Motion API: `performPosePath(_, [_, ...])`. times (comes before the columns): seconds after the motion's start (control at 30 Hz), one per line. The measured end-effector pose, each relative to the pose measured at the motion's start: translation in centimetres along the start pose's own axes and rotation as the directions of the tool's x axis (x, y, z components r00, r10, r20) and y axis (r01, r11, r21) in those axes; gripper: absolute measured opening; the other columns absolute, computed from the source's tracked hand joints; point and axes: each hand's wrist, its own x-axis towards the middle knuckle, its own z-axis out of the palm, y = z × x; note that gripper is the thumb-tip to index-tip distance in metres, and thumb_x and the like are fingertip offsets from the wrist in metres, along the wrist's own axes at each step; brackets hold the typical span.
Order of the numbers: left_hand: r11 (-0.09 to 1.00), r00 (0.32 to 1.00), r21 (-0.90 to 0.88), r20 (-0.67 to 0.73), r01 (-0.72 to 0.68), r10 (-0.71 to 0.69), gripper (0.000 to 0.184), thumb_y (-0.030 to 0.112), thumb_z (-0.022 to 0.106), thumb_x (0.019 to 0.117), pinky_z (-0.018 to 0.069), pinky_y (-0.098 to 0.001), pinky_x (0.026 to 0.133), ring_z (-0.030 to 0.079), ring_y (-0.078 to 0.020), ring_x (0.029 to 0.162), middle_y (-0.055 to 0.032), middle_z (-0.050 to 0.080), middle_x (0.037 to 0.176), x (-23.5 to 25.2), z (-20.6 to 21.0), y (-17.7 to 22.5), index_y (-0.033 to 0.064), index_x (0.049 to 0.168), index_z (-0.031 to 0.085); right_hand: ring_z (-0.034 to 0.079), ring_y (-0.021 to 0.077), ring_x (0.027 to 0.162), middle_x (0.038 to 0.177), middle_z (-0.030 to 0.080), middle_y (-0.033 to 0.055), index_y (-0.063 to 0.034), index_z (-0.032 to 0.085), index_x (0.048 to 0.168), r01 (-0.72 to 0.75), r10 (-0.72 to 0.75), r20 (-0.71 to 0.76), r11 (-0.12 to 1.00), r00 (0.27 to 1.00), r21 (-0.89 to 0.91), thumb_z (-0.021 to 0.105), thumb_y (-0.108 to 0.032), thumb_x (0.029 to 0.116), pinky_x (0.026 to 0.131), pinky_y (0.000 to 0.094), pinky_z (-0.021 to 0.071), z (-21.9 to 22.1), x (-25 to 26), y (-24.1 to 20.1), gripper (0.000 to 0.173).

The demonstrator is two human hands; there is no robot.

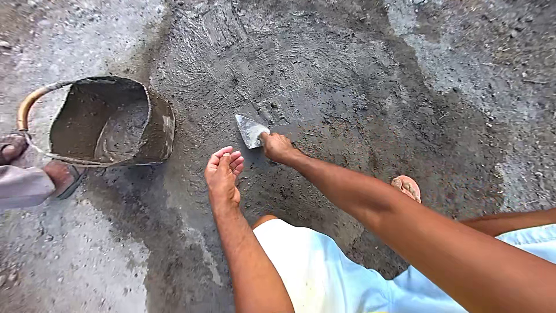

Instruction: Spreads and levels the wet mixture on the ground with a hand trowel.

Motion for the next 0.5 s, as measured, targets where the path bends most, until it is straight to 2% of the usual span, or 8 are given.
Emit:
performPosePath(0.07, [1.000, 1.000, 0.011, -0.006, -0.006, 0.006, 0.022, 0.015, 0.047, 0.1099, 0.0605, -0.0329, 0.080, 0.072, -0.0177, 0.089, -0.0093, 0.072, 0.102, -0.3, -0.5, 0.2, 0.0052, 0.125, 0.061, 0.065, 0.0478, 0.109, 0.125, 0.063, 0.0285, -0.0126, 0.057, 0.141, 0.001, 0.000, 0.025, 1.000, 1.000, -0.027, 0.054, -0.015, 0.1004, 0.084, 0.0642, 0.0540, 0.2, 0.9, -1.6, 0.041])
performPosePath(0.13, [1.000, 1.000, 0.018, -0.004, -0.009, 0.009, 0.023, 0.015, 0.047, 0.1100, 0.0607, -0.0329, 0.081, 0.073, -0.0177, 0.089, -0.0089, 0.072, 0.102, -0.3, -0.8, 0.2, 0.0054, 0.125, 0.061, 0.064, 0.0487, 0.111, 0.127, 0.062, 0.0293, -0.0115, 0.056, 0.141, -0.028, 0.029, 0.028, 0.999, 0.999, -0.034, 0.054, -0.013, 0.1000, 0.084, 0.0647, 0.0538, -0.3, 2.1, -0.6, 0.041])
performPosePath(0.2, [1.000, 1.000, 0.025, -0.004, -0.009, 0.010, 0.022, 0.016, 0.048, 0.1100, 0.0609, -0.0331, 0.080, 0.073, -0.0177, 0.088, -0.0089, 0.073, 0.101, -0.1, -0.8, 0.1, 0.0054, 0.124, 0.062, 0.064, 0.0490, 0.112, 0.124, 0.064, 0.0289, -0.0101, 0.058, 0.139, -0.055, 0.055, -0.001, 0.998, 0.998, -0.036, 0.056, -0.014, 0.0986, 0.084, 0.0664, 0.0537, -1.2, 3.0, 2.4, 0.040])
performPosePath(0.33, [0.999, 1.000, 0.049, 0.016, 0.009, -0.010, 0.023, 0.016, 0.048, 0.1100, 0.0608, -0.0328, 0.079, 0.073, -0.0182, 0.087, -0.0099, 0.072, 0.101, 1.0, -0.1, -0.5, 0.0049, 0.124, 0.062, 0.064, 0.0493, 0.112, 0.134, 0.058, 0.0304, -0.0170, 0.050, 0.152, -0.163, 0.162, -0.114, 0.987, 0.980, 0.003, 0.051, -0.020, 0.1034, 0.088, 0.0660, 0.0532, -3.2, 1.8, 9.0, 0.048])
performPosePath(0.43, [0.998, 0.997, 0.056, 0.068, 0.021, -0.024, 0.023, 0.015, 0.048, 0.1099, 0.0608, -0.0325, 0.079, 0.073, -0.0179, 0.087, -0.0097, 0.072, 0.101, 1.5, 1.0, -0.9, 0.0045, 0.124, 0.062, 0.064, 0.0496, 0.116, 0.129, 0.064, 0.0291, -0.0127, 0.051, 0.150, -0.255, 0.298, -0.272, 0.950, 0.915, 0.183, 0.045, -0.024, 0.1070, 0.095, 0.0680, 0.0505, -5.6, -0.7, 13.8, 0.044])
performPosePath(0.5, [0.998, 0.993, 0.064, 0.110, 0.023, -0.030, 0.022, 0.014, 0.047, 0.1099, 0.0606, -0.0328, 0.079, 0.073, -0.0179, 0.087, -0.0093, 0.072, 0.101, 1.5, 1.9, -1.1, 0.0049, 0.124, 0.062, 0.062, 0.0474, 0.121, 0.130, 0.065, 0.0283, -0.0083, 0.051, 0.149, -0.295, 0.431, -0.335, 0.874, 0.838, 0.386, 0.042, -0.025, 0.1084, 0.101, 0.0670, 0.0477, -7.5, -2.9, 17.1, 0.045])
